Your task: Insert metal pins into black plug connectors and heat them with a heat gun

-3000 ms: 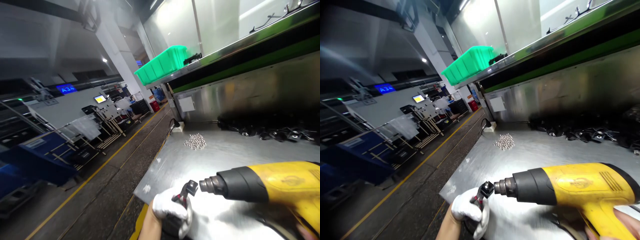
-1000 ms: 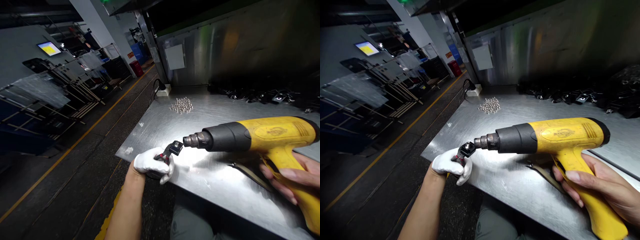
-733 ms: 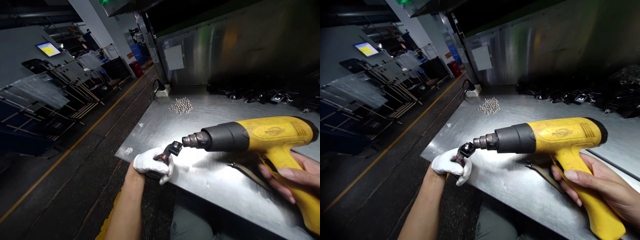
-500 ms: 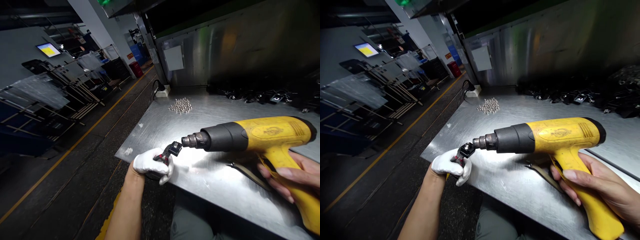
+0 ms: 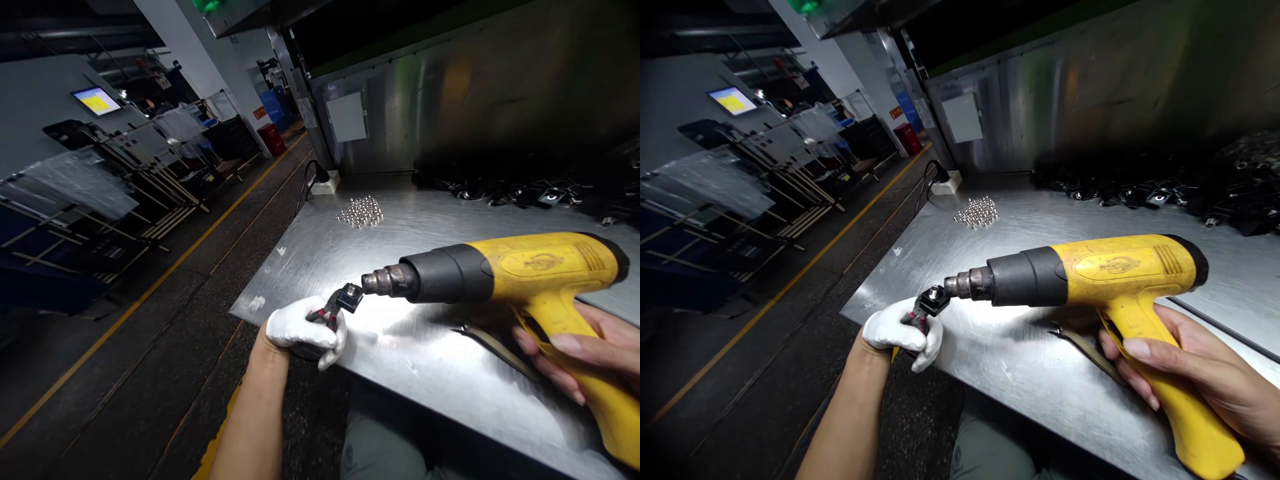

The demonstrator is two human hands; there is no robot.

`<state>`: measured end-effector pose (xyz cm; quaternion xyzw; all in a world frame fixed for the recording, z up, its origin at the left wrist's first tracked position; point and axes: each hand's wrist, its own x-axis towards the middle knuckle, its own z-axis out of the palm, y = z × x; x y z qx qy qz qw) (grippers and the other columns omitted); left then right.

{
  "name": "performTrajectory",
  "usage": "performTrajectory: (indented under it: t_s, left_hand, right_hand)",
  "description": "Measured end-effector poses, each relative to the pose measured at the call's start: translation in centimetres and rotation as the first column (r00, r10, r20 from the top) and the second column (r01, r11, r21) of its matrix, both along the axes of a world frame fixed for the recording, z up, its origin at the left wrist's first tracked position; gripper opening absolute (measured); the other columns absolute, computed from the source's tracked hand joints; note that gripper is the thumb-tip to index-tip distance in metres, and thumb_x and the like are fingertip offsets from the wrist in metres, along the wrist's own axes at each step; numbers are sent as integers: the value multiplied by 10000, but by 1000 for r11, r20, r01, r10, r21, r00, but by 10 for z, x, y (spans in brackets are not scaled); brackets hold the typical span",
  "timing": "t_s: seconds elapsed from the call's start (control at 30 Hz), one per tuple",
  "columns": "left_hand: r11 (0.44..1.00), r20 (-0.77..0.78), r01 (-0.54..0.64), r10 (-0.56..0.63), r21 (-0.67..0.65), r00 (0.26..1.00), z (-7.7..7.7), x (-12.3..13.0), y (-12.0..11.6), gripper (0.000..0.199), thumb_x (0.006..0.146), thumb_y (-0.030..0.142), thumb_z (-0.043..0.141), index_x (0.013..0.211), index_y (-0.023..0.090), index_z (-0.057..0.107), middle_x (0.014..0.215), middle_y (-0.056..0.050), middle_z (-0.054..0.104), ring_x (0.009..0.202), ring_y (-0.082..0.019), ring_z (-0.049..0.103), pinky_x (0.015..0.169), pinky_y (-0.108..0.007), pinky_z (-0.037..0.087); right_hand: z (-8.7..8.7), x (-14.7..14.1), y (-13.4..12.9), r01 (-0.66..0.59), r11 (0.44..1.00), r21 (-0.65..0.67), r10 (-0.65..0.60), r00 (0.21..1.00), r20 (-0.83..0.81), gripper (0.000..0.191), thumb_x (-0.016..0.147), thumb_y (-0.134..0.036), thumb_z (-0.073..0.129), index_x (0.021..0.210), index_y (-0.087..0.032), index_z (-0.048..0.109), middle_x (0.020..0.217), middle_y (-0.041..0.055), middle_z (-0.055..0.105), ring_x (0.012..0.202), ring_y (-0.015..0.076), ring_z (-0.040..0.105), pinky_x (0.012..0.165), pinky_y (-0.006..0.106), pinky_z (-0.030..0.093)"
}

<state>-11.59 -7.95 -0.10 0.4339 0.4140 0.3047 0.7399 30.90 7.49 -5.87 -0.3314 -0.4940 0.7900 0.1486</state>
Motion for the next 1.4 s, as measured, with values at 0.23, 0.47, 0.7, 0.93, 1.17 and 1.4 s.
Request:
performTrajectory:
  t_s: [0.23, 0.47, 0.7, 0.93, 1.17, 1.4]
  left_hand:
    - [1000, 13, 4, -4, -8, 1000, -1, 0, 0, 278, 806, 363, 758, 831, 90, 710, 658, -117, 686, 553, -201, 640, 561, -311, 497]
    - [1000, 20, -1, 1, 1, 1000, -1, 0, 0, 280, 808, 363, 756, 828, 88, 710, 649, -116, 683, 551, -208, 644, 568, -321, 510]
    - [1000, 11, -3, 3, 1, 1000, -1, 1, 0, 291, 805, 373, 760, 823, 87, 711, 642, -114, 681, 540, -198, 634, 560, -310, 502]
    - [1000, 18, 10, -10, -6, 1000, -1, 0, 0, 276, 808, 356, 758, 834, 85, 712, 654, -119, 684, 554, -202, 640, 563, -311, 498]
    - [1000, 12, 8, -8, 4, 1000, -1, 0, 0, 276, 816, 359, 754, 828, 89, 700, 649, -108, 680, 538, -197, 636, 567, -313, 504]
    - [1000, 6, 9, -9, 3, 1000, -1, 0, 1, 285, 811, 367, 758, 821, 89, 701, 647, -112, 680, 545, -200, 639, 564, -314, 505]
  right_hand:
    - [1, -1, -1, 17, 1000, -6, -17, 1000, 10, 365, 841, -524, 672, 988, -194, 719, 586, 72, 612, 487, 193, 527, 475, 303, 471]
    - [3, -1, 0, 24, 1000, -1, -24, 1000, 17, 355, 849, -509, 666, 991, -187, 715, 595, 73, 620, 491, 197, 533, 482, 308, 483]
    - [3, -3, 0, 16, 1000, -16, -15, 1000, 9, 358, 848, -519, 659, 993, -197, 716, 593, 64, 615, 496, 192, 525, 497, 310, 486]
    - [6, -4, -2, 31, 999, -21, -30, 999, 17, 360, 822, -528, 690, 969, -201, 717, 591, 63, 604, 497, 197, 522, 477, 313, 471]
    - [5, -2, 0, -12, 1000, -27, 11, 1000, -13, 350, 870, -500, 652, 1005, -183, 712, 614, 74, 622, 504, 181, 530, 491, 286, 469]
    - [8, -2, -2, 12, 999, -32, -13, 1000, -20, 355, 830, -511, 698, 981, -190, 722, 609, 70, 618, 500, 188, 530, 474, 291, 473]
